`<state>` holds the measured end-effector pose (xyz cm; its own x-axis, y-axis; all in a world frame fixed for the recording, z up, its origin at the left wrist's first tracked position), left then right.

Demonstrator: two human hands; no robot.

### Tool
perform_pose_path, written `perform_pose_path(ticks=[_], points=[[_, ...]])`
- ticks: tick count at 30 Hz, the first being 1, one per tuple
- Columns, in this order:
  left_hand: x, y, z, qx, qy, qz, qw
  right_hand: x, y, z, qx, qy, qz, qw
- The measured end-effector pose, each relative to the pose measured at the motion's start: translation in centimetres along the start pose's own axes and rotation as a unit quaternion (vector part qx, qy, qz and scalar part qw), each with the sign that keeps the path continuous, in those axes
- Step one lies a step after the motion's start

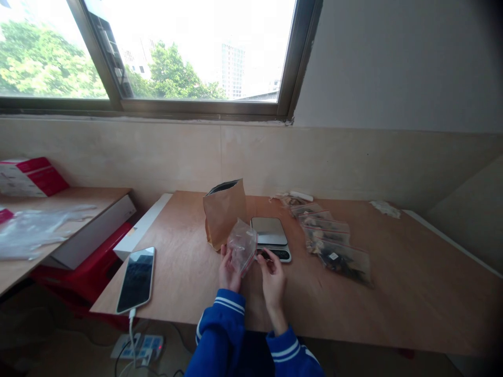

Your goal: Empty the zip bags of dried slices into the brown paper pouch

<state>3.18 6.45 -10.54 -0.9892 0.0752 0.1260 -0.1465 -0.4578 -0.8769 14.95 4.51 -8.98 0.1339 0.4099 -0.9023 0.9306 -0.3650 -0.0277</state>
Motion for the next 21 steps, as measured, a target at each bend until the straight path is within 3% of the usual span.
perform_pose_path(ticks=[3, 5, 8, 11, 16, 21], points=[[0.0, 0.2, 0.1, -0.009, 0.009, -0.01, 1.0, -1.6, 0.2, -2.0, 0.039, 0.009, -0.023, 0.999], [0.0, 0.3, 0.2, -0.013, 0.018, -0.014, 1.0, -3.8, -0.9, -4.7, 0.038, 0.055, -0.028, 0.997], [-0.1, 0.3, 0.4, -0.02, 0.028, -0.015, 0.999, -7.8, -4.4, -10.1, -0.01, 0.17, -0.045, 0.984], [-0.2, 0.1, 0.5, -0.025, 0.028, -0.01, 0.999, -10.7, -8.8, -15.1, -0.091, 0.304, -0.042, 0.947], [-0.5, 0.2, 0.3, -0.012, 0.02, 0.003, 1.0, -10.4, -14.0, -18.3, -0.212, 0.388, 0.012, 0.897], [-0.5, 0.4, 0.2, -0.011, 0.022, 0.005, 1.0, -8.8, -15.0, -18.0, -0.26, 0.409, 0.071, 0.872]])
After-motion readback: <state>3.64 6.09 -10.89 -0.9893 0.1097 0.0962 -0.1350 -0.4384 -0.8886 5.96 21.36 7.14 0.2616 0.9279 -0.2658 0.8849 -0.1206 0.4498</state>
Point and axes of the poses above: each hand's wrist, its own z-axis away from the middle knuckle, its own y-axis out of the back of the hand, x = y × z, the point moved 1 cm from there along -z, towards the middle knuckle, and after that the axes turned 13 degrees about y, right-handed, at the moved point
